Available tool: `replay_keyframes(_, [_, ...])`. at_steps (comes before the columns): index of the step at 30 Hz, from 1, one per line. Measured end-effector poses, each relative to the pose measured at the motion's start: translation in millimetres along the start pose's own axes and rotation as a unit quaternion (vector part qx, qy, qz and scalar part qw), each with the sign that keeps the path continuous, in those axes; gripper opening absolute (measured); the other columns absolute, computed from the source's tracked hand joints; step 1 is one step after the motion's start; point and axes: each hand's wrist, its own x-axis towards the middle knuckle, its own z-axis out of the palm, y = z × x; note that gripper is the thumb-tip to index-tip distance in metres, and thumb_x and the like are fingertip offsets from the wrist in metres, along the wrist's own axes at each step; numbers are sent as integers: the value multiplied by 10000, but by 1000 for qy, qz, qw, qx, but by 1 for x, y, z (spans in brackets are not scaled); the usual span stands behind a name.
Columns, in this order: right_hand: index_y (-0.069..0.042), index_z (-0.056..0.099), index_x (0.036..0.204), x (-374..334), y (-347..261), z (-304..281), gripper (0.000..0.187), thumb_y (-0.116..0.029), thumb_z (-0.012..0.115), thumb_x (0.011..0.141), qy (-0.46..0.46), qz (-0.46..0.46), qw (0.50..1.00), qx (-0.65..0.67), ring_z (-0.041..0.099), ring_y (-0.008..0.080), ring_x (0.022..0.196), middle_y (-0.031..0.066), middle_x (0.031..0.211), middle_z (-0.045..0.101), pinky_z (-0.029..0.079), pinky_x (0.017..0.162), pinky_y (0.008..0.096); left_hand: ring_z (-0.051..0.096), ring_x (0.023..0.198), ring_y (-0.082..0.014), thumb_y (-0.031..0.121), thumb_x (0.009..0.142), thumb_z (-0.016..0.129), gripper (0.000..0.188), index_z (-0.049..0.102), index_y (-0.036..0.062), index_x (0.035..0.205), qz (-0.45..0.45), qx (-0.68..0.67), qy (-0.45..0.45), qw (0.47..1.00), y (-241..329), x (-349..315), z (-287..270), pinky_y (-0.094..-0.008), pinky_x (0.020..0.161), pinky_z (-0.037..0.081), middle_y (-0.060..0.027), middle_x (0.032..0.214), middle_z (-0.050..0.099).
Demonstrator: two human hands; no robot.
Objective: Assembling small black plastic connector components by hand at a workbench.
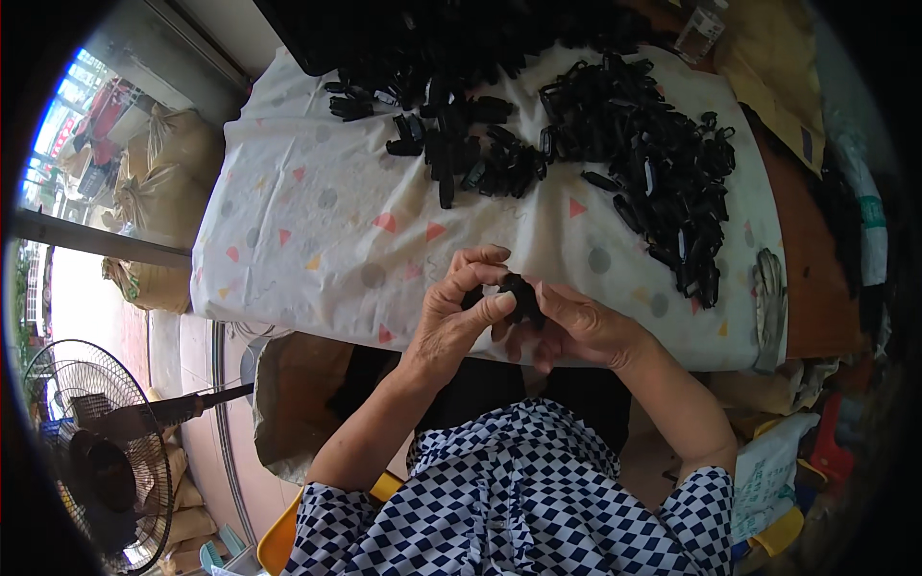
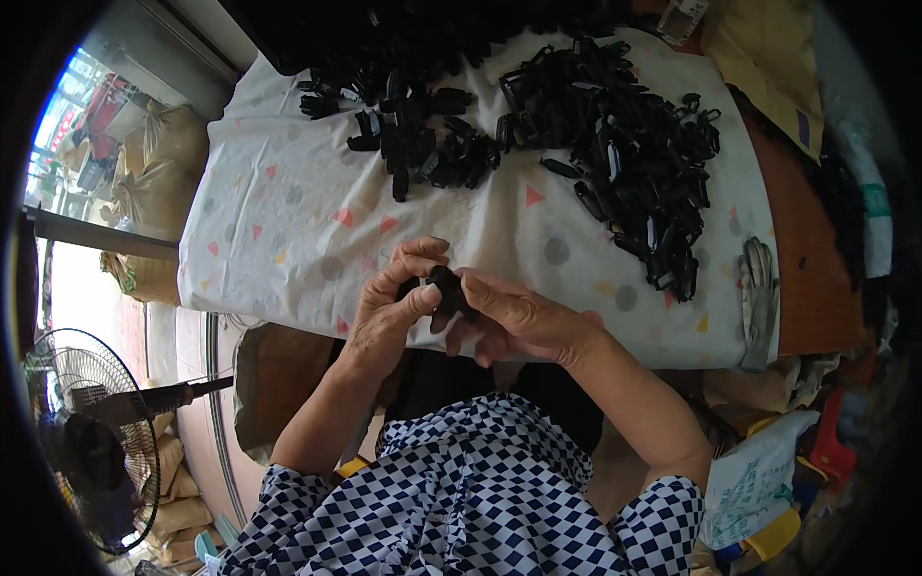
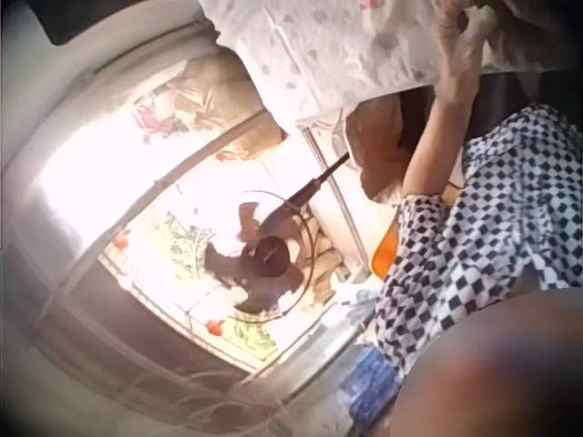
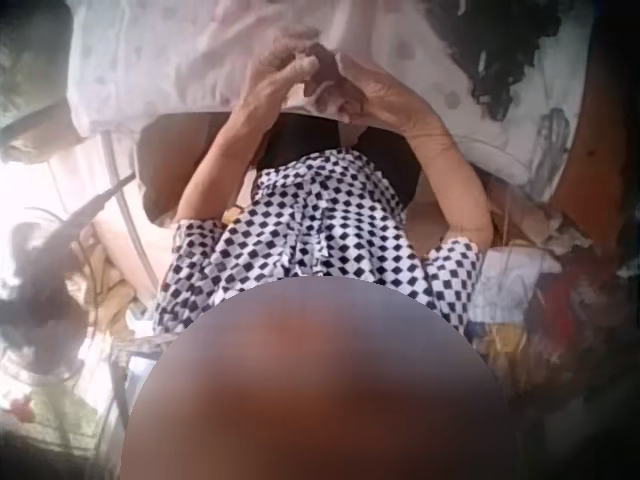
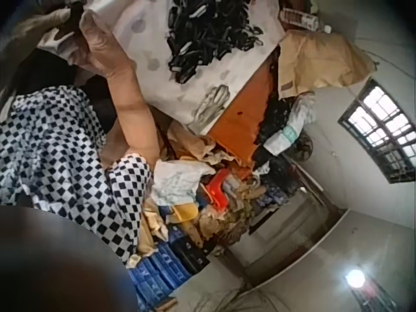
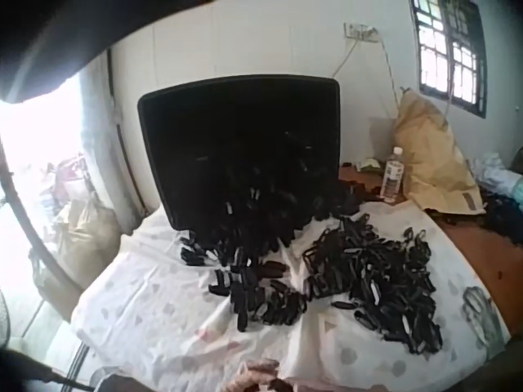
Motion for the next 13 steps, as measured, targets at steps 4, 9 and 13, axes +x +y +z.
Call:
replay_keyframes(4, [-65,492,1220,7,13,0,446,-443,455,986,-63,-47,997,-5,628,144,818,75,999,600,501,574,231,572,915,-144,208,868,691,233,638,43,1023,-78,-93,4,993,1,-3,-4,-239,639,524,-84,1258,498])
replay_keyframes(9, [-59,579,1145,25,25,7,343,-352,518,979,46,-98,993,55,597,102,704,34,810,595,495,555,225,601,730,-95,239,947,595,232,614,56,1089,-68,-85,-26,994,-8,3,-3,-225,650,515,-56,1259,483])
replay_keyframes(13, [-67,579,1151,28,22,0,296,-301,510,983,52,-62,996,45,601,125,700,42,849,613,513,635,241,553,1083,-152,295,945,597,341,554,85,1210,-164,-134,-26,977,-9,3,-8,-287,953,434,-46,1269,491])
